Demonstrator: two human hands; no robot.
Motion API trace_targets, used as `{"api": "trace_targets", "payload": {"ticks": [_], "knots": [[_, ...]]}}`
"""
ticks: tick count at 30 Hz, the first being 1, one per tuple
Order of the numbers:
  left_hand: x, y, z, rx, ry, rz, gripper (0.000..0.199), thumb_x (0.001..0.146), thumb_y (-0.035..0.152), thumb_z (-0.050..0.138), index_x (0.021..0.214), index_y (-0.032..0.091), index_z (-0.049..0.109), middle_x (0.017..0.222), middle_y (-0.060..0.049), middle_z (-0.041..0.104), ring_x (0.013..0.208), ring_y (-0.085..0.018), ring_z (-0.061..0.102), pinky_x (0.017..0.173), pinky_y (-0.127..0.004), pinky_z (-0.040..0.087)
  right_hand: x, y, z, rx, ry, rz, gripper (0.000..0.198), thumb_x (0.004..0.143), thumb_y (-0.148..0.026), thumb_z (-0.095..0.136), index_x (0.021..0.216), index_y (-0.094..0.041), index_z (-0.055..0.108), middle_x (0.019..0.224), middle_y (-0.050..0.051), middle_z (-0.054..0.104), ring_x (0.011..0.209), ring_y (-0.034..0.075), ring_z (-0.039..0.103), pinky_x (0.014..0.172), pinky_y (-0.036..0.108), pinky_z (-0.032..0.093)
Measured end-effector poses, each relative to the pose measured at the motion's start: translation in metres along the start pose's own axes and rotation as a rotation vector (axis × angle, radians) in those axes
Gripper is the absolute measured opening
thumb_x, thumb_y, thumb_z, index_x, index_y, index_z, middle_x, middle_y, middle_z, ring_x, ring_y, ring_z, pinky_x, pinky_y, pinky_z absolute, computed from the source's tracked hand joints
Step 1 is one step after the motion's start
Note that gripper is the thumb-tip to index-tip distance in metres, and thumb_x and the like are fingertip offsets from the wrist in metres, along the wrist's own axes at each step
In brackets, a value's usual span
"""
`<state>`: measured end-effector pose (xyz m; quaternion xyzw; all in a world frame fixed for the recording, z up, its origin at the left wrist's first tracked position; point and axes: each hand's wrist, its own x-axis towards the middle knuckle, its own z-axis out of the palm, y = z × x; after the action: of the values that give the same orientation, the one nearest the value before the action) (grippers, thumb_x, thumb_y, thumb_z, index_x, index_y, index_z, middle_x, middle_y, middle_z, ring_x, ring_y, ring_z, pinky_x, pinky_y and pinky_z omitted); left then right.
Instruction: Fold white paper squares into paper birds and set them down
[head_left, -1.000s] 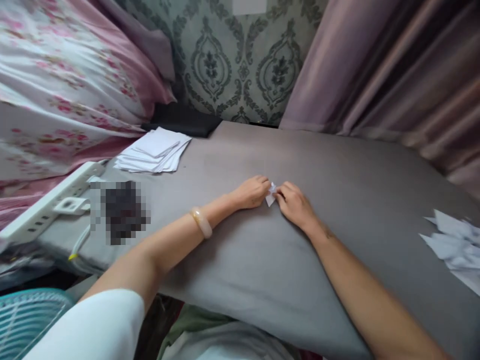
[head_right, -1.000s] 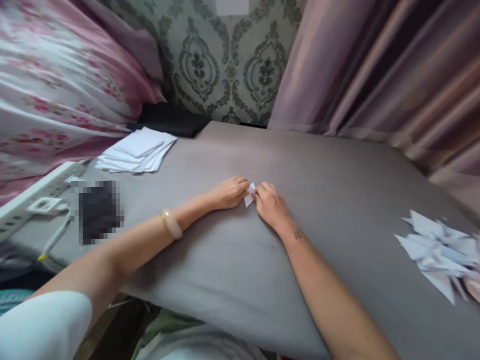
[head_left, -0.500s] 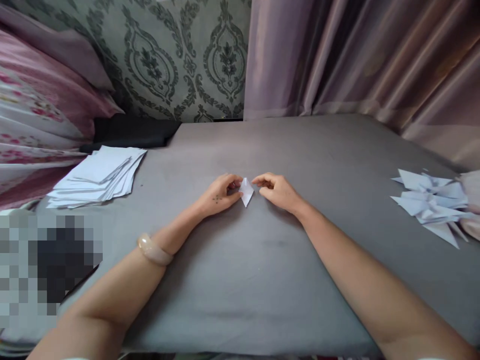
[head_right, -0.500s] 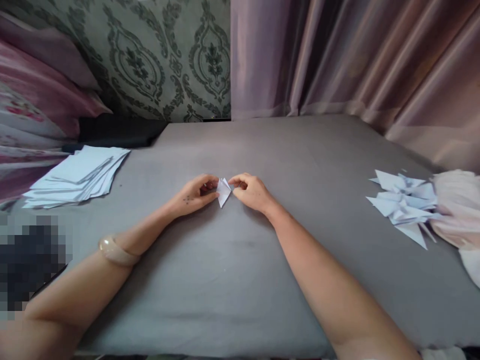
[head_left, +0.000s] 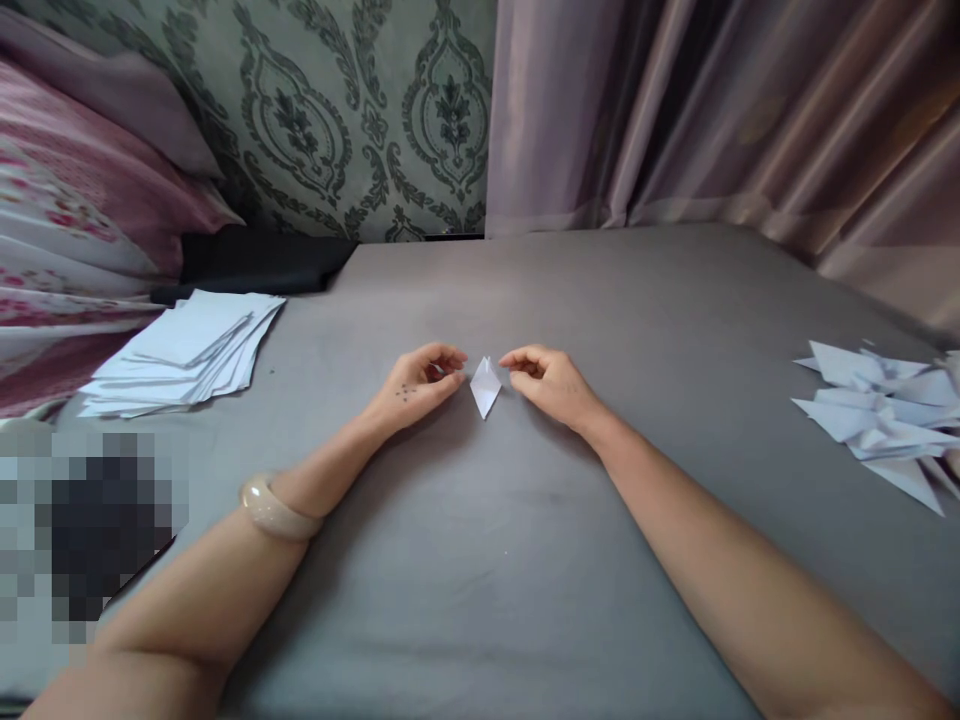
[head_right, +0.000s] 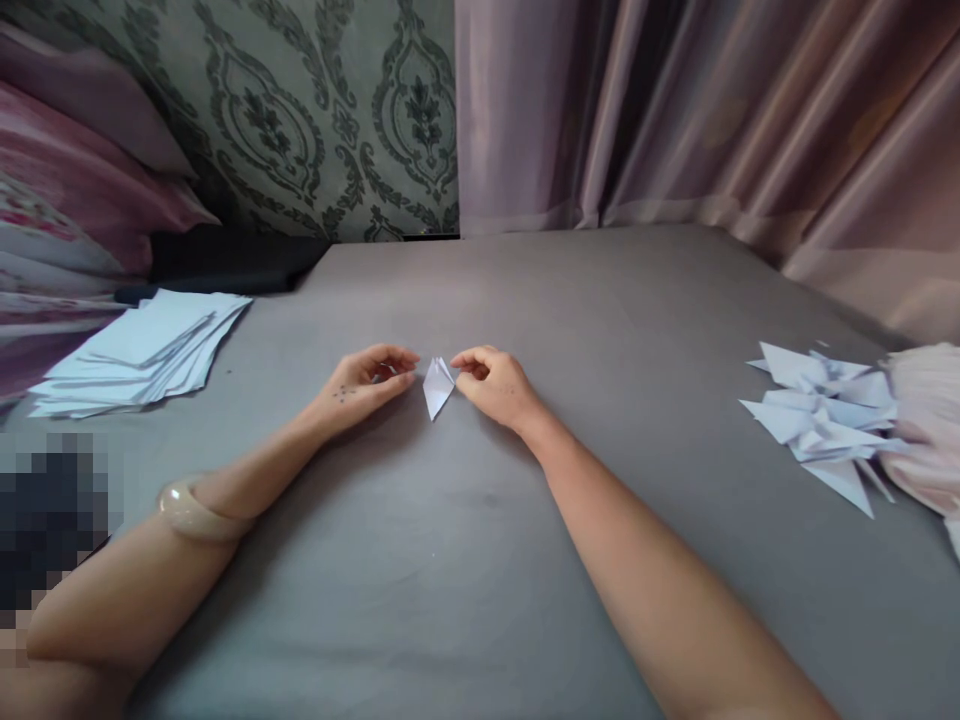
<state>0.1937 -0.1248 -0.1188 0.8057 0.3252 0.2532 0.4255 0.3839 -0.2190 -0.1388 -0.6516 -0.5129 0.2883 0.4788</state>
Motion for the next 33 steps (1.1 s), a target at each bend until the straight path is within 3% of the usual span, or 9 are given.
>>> {"api": "trace_targets", "payload": {"ticks": [3,10,17,22,26,30,33], "knots": [[0.0,-0.003,0.005,0.077,-0.058,0.103,0.02,0.08,0.032,0.063,0.093,0.016,0.067,0.084,-0.004,0.065,0.074,-0.013,0.056,0.071,-0.026,0.045,-0.002,0.004,0.004,-0.151,-0.017,-0.135,0.015,0.075,-0.025,0.061,0.086,-0.019,0.071,0.083,0.001,0.062,0.067,0.011,0.055,0.069,0.028,0.045],[0.003,-0.007,0.009,0.298,-0.125,0.238,0.012,0.087,0.023,0.056,0.083,0.017,0.066,0.08,-0.003,0.063,0.069,-0.012,0.056,0.065,-0.024,0.044,-0.007,0.001,0.005,-0.284,-0.062,-0.226,0.009,0.081,-0.021,0.061,0.079,-0.02,0.069,0.08,0.0,0.059,0.067,0.01,0.056,0.068,0.025,0.044],[0.001,-0.014,0.007,0.508,-0.167,0.488,0.023,0.095,0.022,0.045,0.095,0.016,0.067,0.096,-0.009,0.066,0.091,-0.019,0.06,0.081,-0.031,0.049,-0.013,-0.007,0.003,-0.414,-0.109,-0.306,0.014,0.081,-0.015,0.056,0.083,-0.018,0.07,0.086,0.002,0.062,0.072,0.012,0.058,0.072,0.025,0.046],[-0.004,-0.004,0.004,0.713,-0.259,0.557,0.032,0.098,0.02,0.036,0.1,0.014,0.068,0.096,-0.012,0.064,0.09,-0.021,0.059,0.076,-0.032,0.05,-0.019,-0.017,0.001,-0.609,-0.146,-0.322,0.023,0.082,-0.014,0.051,0.09,-0.018,0.072,0.09,0.005,0.063,0.076,0.015,0.057,0.072,0.028,0.044],[-0.004,-0.002,0.007,0.647,-0.238,0.5,0.03,0.095,0.018,0.039,0.097,0.014,0.069,0.096,-0.012,0.064,0.09,-0.022,0.06,0.077,-0.032,0.05,-0.019,-0.016,0.001,-0.609,-0.136,-0.313,0.021,0.08,-0.015,0.053,0.09,-0.019,0.07,0.092,0.005,0.064,0.078,0.016,0.058,0.072,0.028,0.044],[0.0,-0.006,0.011,0.359,-0.124,0.27,0.017,0.089,0.02,0.052,0.087,0.017,0.068,0.09,-0.007,0.064,0.076,-0.015,0.06,0.073,-0.028,0.049,-0.012,-0.009,0.003,-0.461,-0.102,-0.251,0.01,0.081,-0.024,0.059,0.082,-0.021,0.069,0.085,0.003,0.064,0.073,0.014,0.058,0.07,0.027,0.044],[0.003,-0.007,0.013,0.284,-0.08,0.15,0.012,0.085,0.022,0.057,0.08,0.016,0.066,0.087,-0.005,0.061,0.071,-0.014,0.057,0.069,-0.027,0.048,-0.006,-0.007,0.006,-0.425,-0.06,-0.188,0.014,0.083,-0.03,0.06,0.076,-0.021,0.068,0.079,0.002,0.064,0.069,0.014,0.058,0.069,0.028,0.044]]}}
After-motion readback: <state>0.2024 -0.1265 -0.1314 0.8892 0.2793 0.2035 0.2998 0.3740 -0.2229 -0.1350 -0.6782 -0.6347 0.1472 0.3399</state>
